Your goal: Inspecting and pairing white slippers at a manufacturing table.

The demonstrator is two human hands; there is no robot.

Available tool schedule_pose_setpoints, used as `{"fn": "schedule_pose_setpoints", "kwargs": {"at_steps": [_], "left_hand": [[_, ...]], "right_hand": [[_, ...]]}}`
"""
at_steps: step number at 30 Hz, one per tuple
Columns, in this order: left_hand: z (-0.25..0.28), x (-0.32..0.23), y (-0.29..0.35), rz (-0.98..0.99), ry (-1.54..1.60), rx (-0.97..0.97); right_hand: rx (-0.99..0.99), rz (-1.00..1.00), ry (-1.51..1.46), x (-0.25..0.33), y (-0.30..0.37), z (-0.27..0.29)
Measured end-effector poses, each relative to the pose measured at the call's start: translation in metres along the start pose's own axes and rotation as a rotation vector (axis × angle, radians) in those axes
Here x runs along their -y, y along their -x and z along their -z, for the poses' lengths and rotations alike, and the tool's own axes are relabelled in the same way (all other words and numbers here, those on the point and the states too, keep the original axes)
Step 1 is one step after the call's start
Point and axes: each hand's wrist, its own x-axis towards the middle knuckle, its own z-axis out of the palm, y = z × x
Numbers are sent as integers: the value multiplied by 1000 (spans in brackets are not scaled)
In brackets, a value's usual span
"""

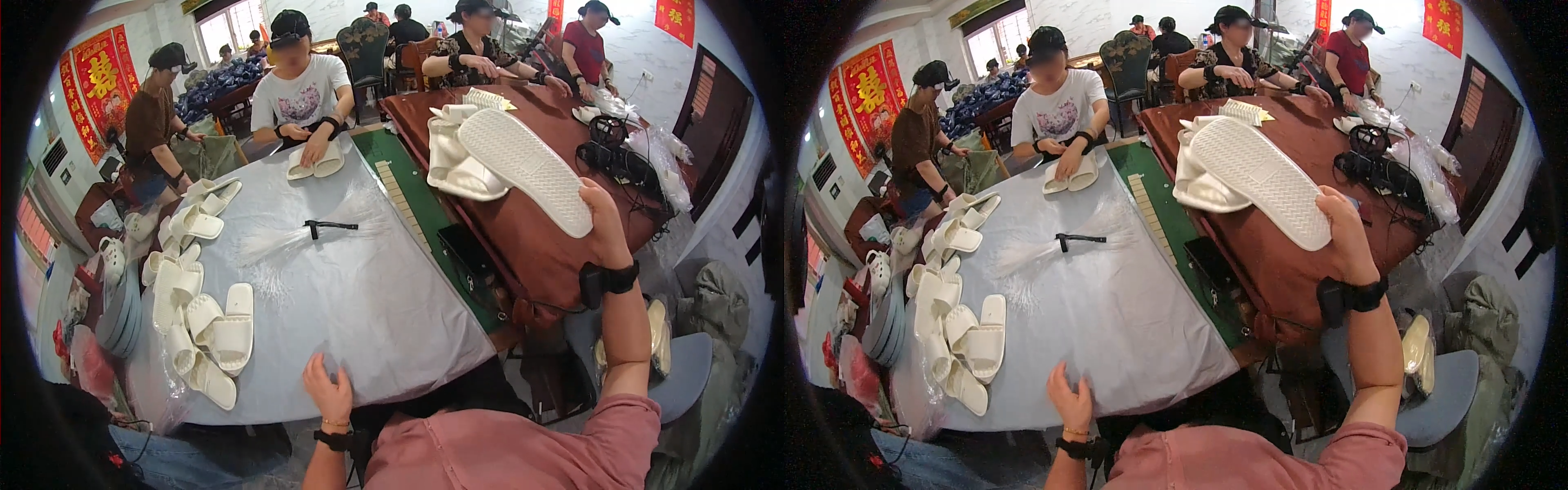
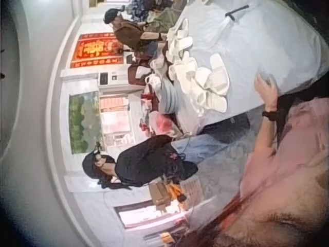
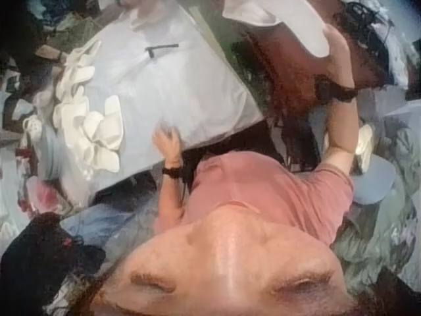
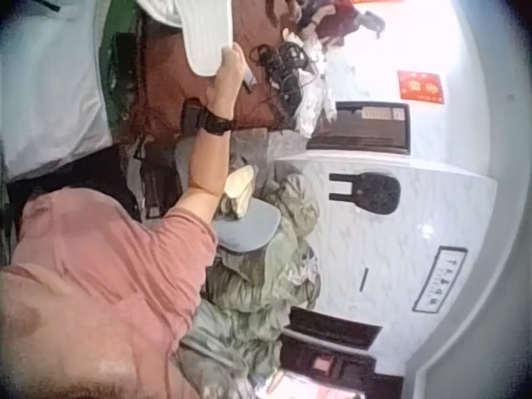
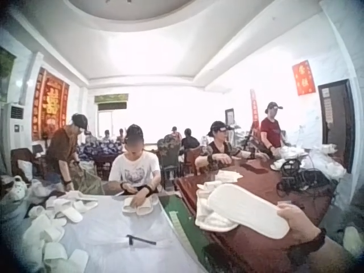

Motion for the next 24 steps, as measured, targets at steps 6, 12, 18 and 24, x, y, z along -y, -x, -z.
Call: {"fn": "schedule_pose_setpoints", "kwargs": {"at_steps": [6,12,18,24], "left_hand": [[6,-57,3,92,535,289],[11,-87,8,133,932,486],[6,-48,-3,423,1265,289],[-3,-21,-6,745,1143,348]], "right_hand": [[235,-99,-14,23,61,-53],[431,-341,-331,10,91,-113],[537,-451,-296,-36,104,-146],[405,-640,-372,-109,107,-146]]}}
